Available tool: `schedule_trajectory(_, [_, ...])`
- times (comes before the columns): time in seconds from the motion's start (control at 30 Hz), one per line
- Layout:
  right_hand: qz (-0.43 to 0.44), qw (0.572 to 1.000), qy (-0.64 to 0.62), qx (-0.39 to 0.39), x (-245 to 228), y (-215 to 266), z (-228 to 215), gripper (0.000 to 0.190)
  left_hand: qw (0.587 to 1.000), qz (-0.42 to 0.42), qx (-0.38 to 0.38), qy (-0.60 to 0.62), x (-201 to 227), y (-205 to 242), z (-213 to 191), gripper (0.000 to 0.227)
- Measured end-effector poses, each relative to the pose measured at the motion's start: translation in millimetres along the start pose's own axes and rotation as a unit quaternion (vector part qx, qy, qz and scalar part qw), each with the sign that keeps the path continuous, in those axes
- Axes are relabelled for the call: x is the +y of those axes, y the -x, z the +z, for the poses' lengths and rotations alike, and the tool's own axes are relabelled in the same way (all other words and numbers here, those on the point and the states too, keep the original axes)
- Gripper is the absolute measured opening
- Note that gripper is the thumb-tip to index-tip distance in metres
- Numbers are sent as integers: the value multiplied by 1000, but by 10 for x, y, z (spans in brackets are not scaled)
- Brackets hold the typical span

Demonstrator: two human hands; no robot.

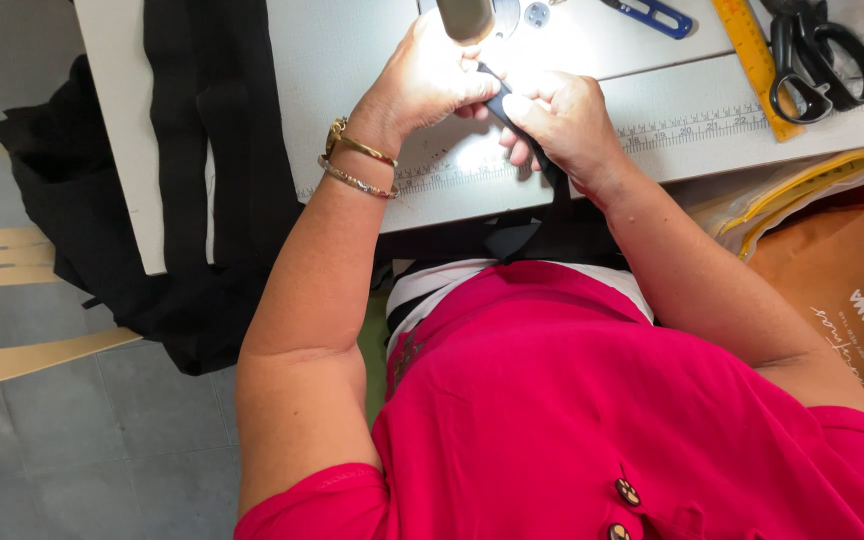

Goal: Feeding and guiding black fabric strips through an industrial sewing machine to create finished edges or straps.

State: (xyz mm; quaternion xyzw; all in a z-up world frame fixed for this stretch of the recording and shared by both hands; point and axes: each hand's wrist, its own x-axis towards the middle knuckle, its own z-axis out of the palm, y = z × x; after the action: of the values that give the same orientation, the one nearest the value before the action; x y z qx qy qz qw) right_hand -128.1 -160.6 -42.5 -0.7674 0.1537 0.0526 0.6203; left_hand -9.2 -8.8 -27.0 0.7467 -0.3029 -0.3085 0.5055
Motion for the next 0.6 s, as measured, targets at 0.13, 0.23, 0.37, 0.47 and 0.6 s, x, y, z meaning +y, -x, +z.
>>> schedule_trajectory(0.13, [6,1000,5,13,-4,-41,20,8,999,13,23,-45,16,-9,-25,17])
schedule_trajectory(0.23, [30,999,1,15,48,-57,4,7,1000,15,-2,-21,16,22,-42,12])
schedule_trajectory(0.37, [42,988,-145,-10,131,-90,-35,10,999,22,-34,-9,-101,-3,-90,18])
schedule_trajectory(0.47, [30,992,-122,21,148,-101,22,9,1000,-13,-18,2,-113,-30,-81,20])
schedule_trajectory(0.6, [-8,998,-9,68,286,-202,56,7,997,-46,-5,58,-54,-71,-79,27])
